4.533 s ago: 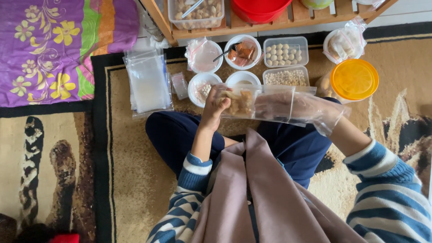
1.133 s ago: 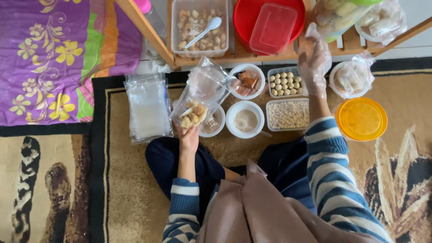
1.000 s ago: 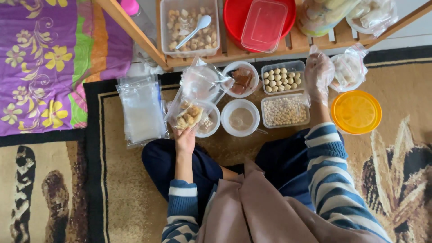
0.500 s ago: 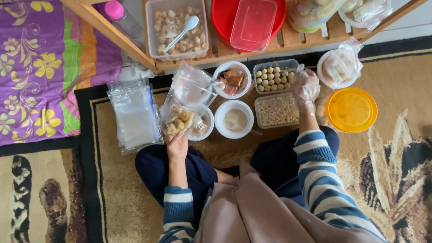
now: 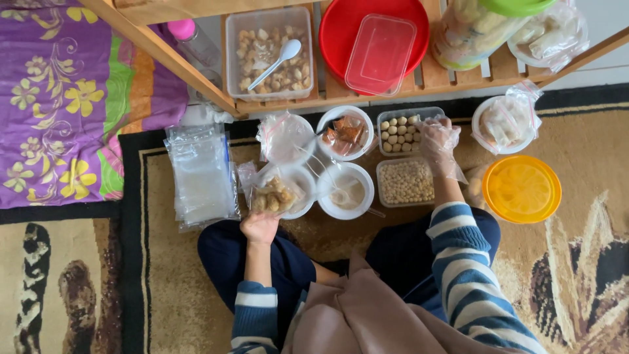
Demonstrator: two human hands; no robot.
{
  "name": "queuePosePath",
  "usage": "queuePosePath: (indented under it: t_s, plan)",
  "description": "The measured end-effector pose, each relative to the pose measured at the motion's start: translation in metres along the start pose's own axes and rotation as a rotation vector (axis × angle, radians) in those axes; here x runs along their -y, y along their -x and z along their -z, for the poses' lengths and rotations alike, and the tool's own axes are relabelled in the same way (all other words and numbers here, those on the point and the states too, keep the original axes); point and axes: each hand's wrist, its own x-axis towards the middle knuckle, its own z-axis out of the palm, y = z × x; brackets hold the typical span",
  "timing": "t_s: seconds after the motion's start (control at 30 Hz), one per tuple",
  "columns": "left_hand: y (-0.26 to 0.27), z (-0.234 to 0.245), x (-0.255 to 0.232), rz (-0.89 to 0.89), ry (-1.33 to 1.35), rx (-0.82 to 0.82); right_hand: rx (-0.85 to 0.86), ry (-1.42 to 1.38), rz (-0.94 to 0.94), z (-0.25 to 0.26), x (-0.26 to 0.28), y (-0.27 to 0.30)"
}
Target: Packaging various snacks into small plastic bags using a spoon and hands
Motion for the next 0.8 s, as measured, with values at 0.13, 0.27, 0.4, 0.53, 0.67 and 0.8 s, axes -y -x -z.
queuePosePath:
  t_s: [0.13,0.27,0.4,0.53,0.67,0.8]
  plan:
    - [0.002,-0.051,-0.009,-0.010,0.009,-0.042,-0.015,0.036,0.038,0.036,0.005,0.028]
    - [0.007,-0.077,-0.013,-0.001,0.032,0.029,-0.756,-0.114,0.094,0.016,-0.009,0.028]
    - [-0.001,-0.054,-0.010,0.030,0.027,0.078,-0.623,-0.462,0.093,0.130,0.037,0.114]
    - [0.010,-0.094,-0.018,0.044,0.008,0.124,-0.610,-1.131,0.278,0.228,0.095,0.228]
    - [0.022,-0.095,-0.017,0.040,0.129,0.156,-0.609,-1.059,0.620,0.243,0.125,0.276]
    - [0.023,-0.090,-0.027,0.005,0.139,0.301,-0.397,-1.327,0.546,0.251,0.148,0.301]
